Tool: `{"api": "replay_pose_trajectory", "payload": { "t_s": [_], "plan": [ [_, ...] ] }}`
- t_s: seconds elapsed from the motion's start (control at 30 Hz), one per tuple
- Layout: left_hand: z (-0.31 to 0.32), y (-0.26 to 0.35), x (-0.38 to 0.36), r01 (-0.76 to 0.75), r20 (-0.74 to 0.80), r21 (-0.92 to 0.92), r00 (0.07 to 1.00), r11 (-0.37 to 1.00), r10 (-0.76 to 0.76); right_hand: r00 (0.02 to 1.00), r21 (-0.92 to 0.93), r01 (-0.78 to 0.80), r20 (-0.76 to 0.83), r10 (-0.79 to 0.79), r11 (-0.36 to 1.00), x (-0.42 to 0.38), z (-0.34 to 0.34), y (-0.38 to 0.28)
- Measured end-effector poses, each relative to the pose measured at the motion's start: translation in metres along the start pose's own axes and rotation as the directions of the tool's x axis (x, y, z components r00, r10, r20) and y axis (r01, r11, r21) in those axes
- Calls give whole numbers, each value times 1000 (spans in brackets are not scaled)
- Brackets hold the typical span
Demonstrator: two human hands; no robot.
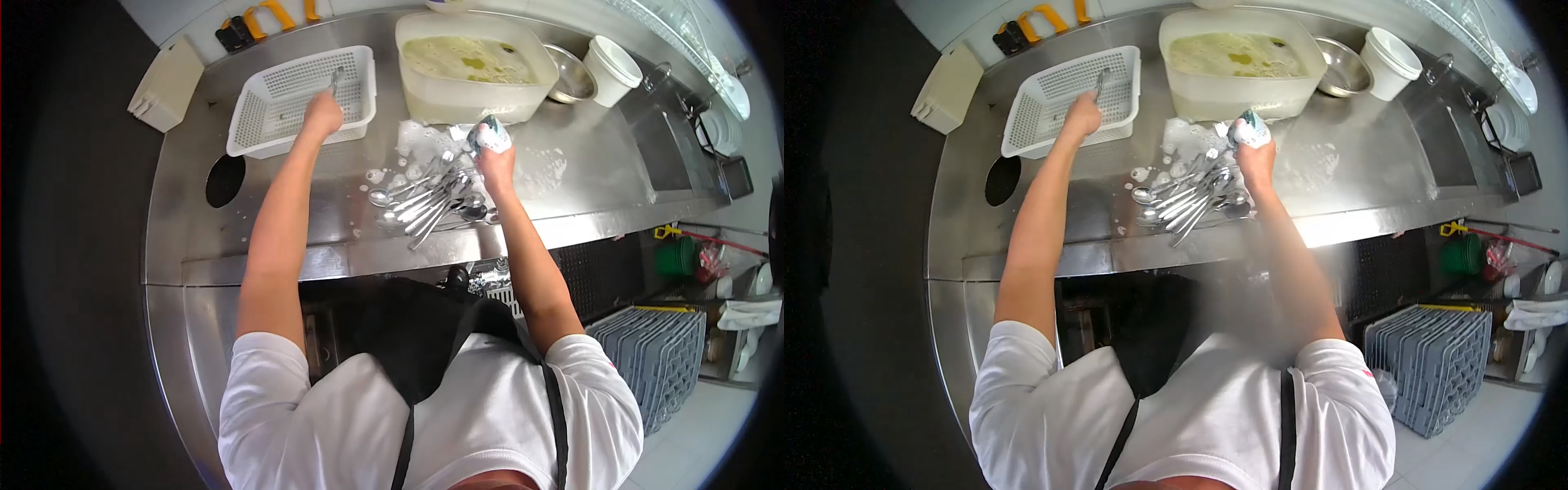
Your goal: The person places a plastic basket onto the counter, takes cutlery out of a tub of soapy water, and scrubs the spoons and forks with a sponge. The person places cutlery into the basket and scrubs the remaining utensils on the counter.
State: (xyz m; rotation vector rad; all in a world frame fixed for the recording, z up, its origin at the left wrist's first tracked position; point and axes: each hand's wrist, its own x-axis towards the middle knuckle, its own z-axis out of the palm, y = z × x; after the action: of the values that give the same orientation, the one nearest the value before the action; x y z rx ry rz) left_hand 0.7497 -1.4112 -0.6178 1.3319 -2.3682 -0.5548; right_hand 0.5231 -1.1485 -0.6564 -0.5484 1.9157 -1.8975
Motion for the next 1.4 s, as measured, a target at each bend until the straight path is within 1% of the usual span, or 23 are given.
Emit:
{"api": "replay_pose_trajectory", "payload": {
  "t_s": [0.03,0.13,0.17,0.2,0.27,0.33,0.4,0.43,0.47,0.53,0.57,0.67,0.7,0.83,0.93,0.97,1.0,1.07,1.1,1.23,1.33,1.37,1.4],
  "plan": [
    [5,4,-1,-84,-105,116,990,990,96,1000,87,29,3,-30,996,7,-9,12],
    [9,66,-55,-189,-144,212,964,959,222,1000,-14,-8,-18,8,1000,8,-44,8],
    [21,79,-73,-184,29,127,983,975,182,999,-61,-43,0,43,997,11,-56,14],
    [33,92,-90,-160,200,46,969,986,148,1000,-103,-2,-18,0,995,11,-64,20],
    [71,107,-128,-278,470,152,864,948,178,996,-187,78,-35,-86,979,12,-75,32],
    [100,117,-172,-273,474,253,871,928,126,999,-276,52,2,-54,960,-17,-67,0],
    [128,114,-188,-262,307,298,937,918,168,977,-459,187,182,-114,869,-18,-67,27],
    [138,111,-191,-254,219,320,957,913,189,907,-487,392,346,-240,780,-24,-61,41],
    [140,112,-187,-263,278,315,944,912,176,794,-472,582,505,-338,662,-37,-45,46],
    [140,116,-178,-276,387,305,910,911,146,724,-714,686,653,-222,141,-62,-17,49],
    [136,121,-176,-241,412,330,907,913,91,711,-737,671,611,-349,77,-55,-7,58],
    [134,117,-178,-165,335,208,938,964,89,820,-734,552,565,-97,395,-20,6,65],
    [137,114,-179,-213,288,231,947,949,142,874,-786,486,442,-202,381,-10,10,78],
    [152,89,-163,-246,269,143,942,959,202,898,-743,433,405,-173,510,33,8,81],
    [128,80,-143,-125,424,83,902,989,79,973,-428,219,168,-160,877,33,0,43],
    [127,65,-137,-147,423,-3,896,989,134,944,-346,190,322,-74,919,38,-3,54],
    [128,58,-131,21,518,-196,851,980,85,845,-454,409,516,-141,791,19,-6,37],
    [132,50,-125,395,710,-468,701,791,70,855,-611,396,518,-32,686,-1,7,58],
    [130,54,-124,441,708,-544,698,713,108,894,-561,362,436,-106,744,-7,15,64],
    [138,43,-122,551,718,-647,673,528,178,944,-560,248,323,-67,790,6,27,64],
    [119,57,-133,566,664,-712,736,416,136,995,-316,73,86,-48,946,4,26,53],
    [120,56,-134,537,648,-713,750,451,131,976,-264,152,194,-102,952,7,28,67],
    [125,54,-133,506,626,-731,764,457,156,966,-128,187,203,-158,974,3,37,67]
  ]
}}
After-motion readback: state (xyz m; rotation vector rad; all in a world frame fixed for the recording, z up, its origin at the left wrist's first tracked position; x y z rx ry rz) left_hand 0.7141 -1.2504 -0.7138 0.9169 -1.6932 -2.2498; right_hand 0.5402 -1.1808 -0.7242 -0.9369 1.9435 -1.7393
